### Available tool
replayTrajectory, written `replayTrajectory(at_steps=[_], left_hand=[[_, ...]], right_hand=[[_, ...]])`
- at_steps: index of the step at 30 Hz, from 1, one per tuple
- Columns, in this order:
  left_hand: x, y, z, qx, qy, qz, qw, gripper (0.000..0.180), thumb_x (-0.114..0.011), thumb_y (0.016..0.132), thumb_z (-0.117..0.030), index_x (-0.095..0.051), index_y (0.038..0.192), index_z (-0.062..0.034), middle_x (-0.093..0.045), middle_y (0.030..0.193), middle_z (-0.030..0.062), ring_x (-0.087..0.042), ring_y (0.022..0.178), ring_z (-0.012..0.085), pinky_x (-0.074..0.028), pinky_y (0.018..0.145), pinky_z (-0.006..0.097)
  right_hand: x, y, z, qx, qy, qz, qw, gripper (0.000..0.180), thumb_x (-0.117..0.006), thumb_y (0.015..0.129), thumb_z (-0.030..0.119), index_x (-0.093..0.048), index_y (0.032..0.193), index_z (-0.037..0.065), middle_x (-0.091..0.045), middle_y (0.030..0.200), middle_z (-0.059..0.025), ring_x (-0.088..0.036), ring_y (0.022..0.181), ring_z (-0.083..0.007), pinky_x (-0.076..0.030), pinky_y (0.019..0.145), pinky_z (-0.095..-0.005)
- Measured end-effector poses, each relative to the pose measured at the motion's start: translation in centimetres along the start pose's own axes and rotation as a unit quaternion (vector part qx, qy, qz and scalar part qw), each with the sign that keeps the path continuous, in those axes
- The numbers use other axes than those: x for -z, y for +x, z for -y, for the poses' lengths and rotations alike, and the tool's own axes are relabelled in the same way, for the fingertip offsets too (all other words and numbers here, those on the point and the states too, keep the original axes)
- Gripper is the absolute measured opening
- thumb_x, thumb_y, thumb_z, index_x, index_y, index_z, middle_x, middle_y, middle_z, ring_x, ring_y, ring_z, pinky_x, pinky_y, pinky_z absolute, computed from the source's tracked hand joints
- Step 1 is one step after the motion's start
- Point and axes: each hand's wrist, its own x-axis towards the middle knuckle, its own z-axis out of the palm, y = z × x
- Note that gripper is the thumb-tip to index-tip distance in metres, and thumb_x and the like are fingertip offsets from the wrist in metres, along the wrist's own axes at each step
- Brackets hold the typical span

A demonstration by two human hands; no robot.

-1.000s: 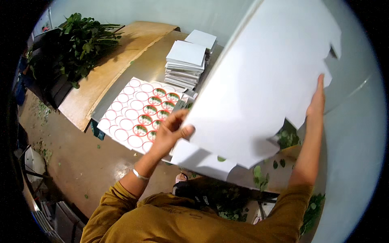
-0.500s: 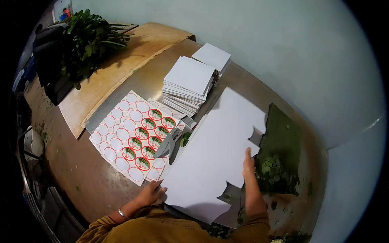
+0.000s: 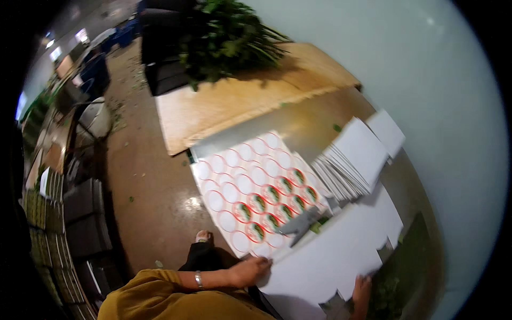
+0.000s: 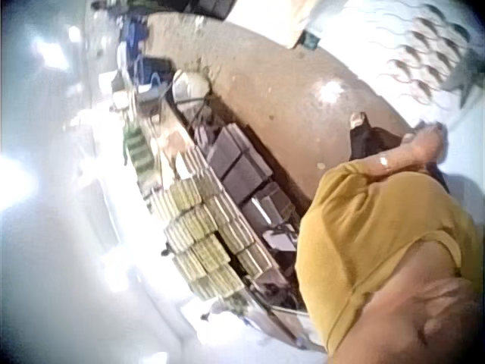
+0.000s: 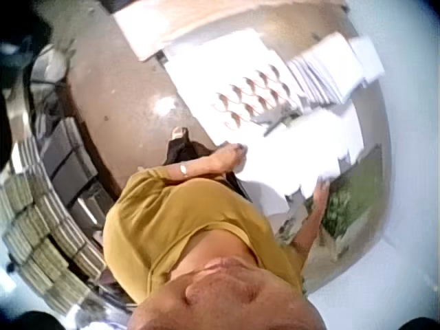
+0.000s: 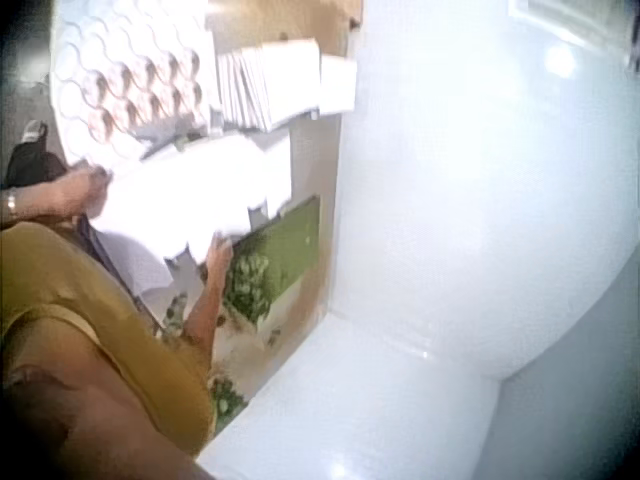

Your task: The person arranges white roses and green leaves into white paper sleeves, folds the sleeves closed, and staples them shut. The person then applies a round sticker to the sealed package and places it on a nearby table. The person repeats this process with additional roses and leaves.

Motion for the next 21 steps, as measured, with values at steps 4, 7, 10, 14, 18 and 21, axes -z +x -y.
replayTrajectory(at_steps=[4,7,10,14,18,21], left_hand=[[-1.3,-0.1,1.6,-0.006,-0.109,0.029,0.994,0.042,-0.047,0.086,-0.018,-0.041,0.119,0.0065,-0.044,0.119,0.0221,-0.043,0.11,0.0327,-0.037,0.092,0.037],[-0.2,-0.5,4.1,-0.053,-0.25,0.03,0.966,0.047,-0.049,0.084,-0.023,-0.038,0.119,0.0058,-0.047,0.109,0.0235,-0.047,0.103,0.0373,-0.039,0.088,0.04],[2.5,-1.9,8.6,-0.126,-0.318,0.078,0.936,0.036,-0.047,0.086,-0.025,-0.044,0.109,0.002,-0.05,0.097,0.0229,-0.051,0.09,0.0361,-0.04,0.077,0.042],[11.2,-3.0,13.3,-0.132,-0.328,0.22,0.909,0.047,-0.046,0.089,-0.028,-0.038,0.125,0.0022,-0.052,0.105,0.0194,-0.05,0.096,0.0295,-0.039,0.082,0.036],[17.0,-4.1,14.6,-0.118,-0.37,0.178,0.904,0.032,-0.048,0.088,-0.025,-0.042,0.107,0.0,-0.051,0.085,0.013,-0.048,0.076,0.02,-0.04,0.07,0.032],[16.8,-3.7,15.3,-0.159,-0.427,0.137,0.88,0.022,-0.049,0.087,-0.02,-0.041,0.096,-0.002,-0.044,0.079,0.0105,-0.042,0.072,0.0188,-0.038,0.065,0.032]], right_hand=[[-3.6,-3.6,1.4,0.246,-0.178,-0.142,0.942,0.051,-0.044,0.089,0.035,-0.037,0.123,-0.002,-0.052,0.115,-0.0203,-0.051,0.103,-0.0338,-0.04,0.085,-0.0403],[-1.5,-3.1,2.5,-0.086,-0.183,0.159,0.966,0.062,-0.041,0.087,0.049,-0.043,0.122,-0.002,-0.049,0.116,-0.0255,-0.045,0.107,-0.0391,-0.033,0.095,-0.0426],[-1.7,-3.2,9.8,-0.11,-0.173,-0.055,0.977,0.065,-0.036,0.088,0.049,-0.038,0.126,-0.003,-0.048,0.119,-0.0257,-0.046,0.107,-0.0368,-0.033,0.096,-0.0396],[-3.7,2.2,6.1,-0.041,0.016,-0.058,0.997,0.057,-0.037,0.09,0.042,-0.037,0.125,-0.003,-0.05,0.116,-0.0224,-0.051,0.103,-0.0316,-0.04,0.089,-0.039],[-7.3,4.1,16.5,-0.135,0.385,-0.028,0.912,0.044,-0.041,0.092,0.033,-0.039,0.124,0.002,-0.055,0.107,-0.0122,-0.055,0.093,-0.0199,-0.044,0.079,-0.0306],[-8.1,1.4,22.1,-0.144,0.418,-0.058,0.895,0.041,-0.04,0.093,0.03,-0.04,0.124,0.003,-0.055,0.109,-0.0139,-0.056,0.096,-0.0204,-0.045,0.08,-0.031]])
